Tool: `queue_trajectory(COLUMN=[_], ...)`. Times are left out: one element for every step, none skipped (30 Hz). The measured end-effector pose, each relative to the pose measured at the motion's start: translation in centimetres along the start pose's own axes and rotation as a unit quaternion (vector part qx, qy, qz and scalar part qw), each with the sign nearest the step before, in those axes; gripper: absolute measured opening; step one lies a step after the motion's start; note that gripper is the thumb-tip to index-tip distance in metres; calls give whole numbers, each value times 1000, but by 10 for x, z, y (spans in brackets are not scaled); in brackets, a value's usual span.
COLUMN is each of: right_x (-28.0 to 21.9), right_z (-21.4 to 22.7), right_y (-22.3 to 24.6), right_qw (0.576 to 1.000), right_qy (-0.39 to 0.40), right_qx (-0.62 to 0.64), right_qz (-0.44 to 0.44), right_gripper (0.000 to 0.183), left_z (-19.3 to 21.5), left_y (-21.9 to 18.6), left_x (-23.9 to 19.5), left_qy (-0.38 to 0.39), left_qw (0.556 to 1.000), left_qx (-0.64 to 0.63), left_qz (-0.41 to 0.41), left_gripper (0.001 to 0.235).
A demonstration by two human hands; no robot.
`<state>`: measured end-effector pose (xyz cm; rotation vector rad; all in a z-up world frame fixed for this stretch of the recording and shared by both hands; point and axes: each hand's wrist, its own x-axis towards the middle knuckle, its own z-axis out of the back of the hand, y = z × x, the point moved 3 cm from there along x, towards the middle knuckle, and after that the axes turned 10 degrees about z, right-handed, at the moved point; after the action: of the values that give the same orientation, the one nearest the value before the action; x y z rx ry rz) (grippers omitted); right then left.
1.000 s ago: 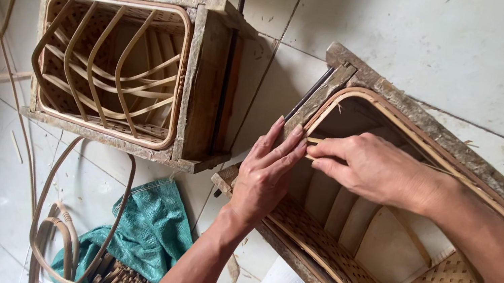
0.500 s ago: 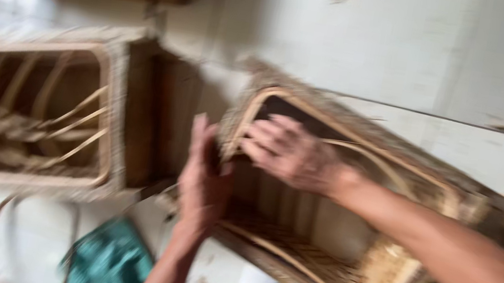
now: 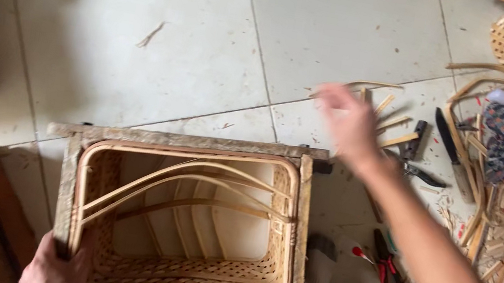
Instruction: The person weaves a rectangular basket using thin wooden strips, inserting them into a wooden mold and securing them with a hammer and pliers. They apply glue to the edges to hold the structure together.
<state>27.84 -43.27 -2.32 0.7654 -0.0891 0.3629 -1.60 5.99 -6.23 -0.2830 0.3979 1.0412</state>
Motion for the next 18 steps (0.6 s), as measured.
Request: queue_trajectory(right_x=[-14, -20, -29, -41, -53, -61, -66, -68, -71, -74, -77, -70, -64, -53, -36, -22, -3, 9], right_z=[22, 39, 43, 33, 23, 10, -5, -19, -30, -36, -35, -30, -14, 5, 26, 44, 63, 73], right_y=[-53, -90, -123, -150, -173, -191, -206, -215, -218, -219, -220, -213, -197, -178, -150, -120, -79, -35], right_qw=[964, 958, 950, 950, 951, 952, 943, 934, 923, 921, 918, 913, 942, 961, 985, 988, 996, 999], right_qy=[75, 95, 115, 110, 105, 98, 117, 138, 159, 159, 160, 162, 110, 64, 47, -5, -34, -22], right_qx=[-46, -100, -153, -149, -145, -139, -170, -200, -230, -205, -180, -160, -126, -79, -62, 6, -66, -23], right_qz=[-252, -251, -249, -251, -254, -256, -260, -262, -263, -289, -315, -338, -293, -257, -156, -157, -44, 19], right_gripper=[27, 29, 32, 34, 37, 40, 43, 46, 50, 43, 35, 28, 23, 23, 20, 18, 15, 13], left_z=[-6, -13, -21, -25, -30, -30, -29, -24, -17, -9, 2, 7, 15, 22, 26, 26, 27, 29], left_y=[9, 18, 26, 33, 37, 37, 35, 33, 28, 23, 18, 12, 3, -3, -10, -12, -12, -13], left_x=[10, 14, 16, 18, 20, 17, 13, 7, 1, -8, -17, -25, -35, -48, -59, -64, -67, -67], left_qy=[-12, -27, -42, -58, -74, -93, -88, -84, -79, -65, -50, -33, -77, -118, -159, -156, -153, -154], left_qw=[1000, 998, 996, 996, 995, 994, 995, 995, 995, 997, 998, 999, 995, 986, 972, 976, 979, 980], left_qx=[-1, -3, -4, -6, -9, -11, 4, 19, 33, 38, 43, 41, 26, 11, -3, -18, -34, -51], left_qz=[-27, -50, -72, -66, -61, -55, -53, -48, -43, -29, -14, 2, -59, -117, -174, -154, -133, -115], left_gripper=[33, 28, 24, 24, 25, 26, 29, 32, 36, 41, 47, 53, 58, 64, 70, 69, 67, 65])
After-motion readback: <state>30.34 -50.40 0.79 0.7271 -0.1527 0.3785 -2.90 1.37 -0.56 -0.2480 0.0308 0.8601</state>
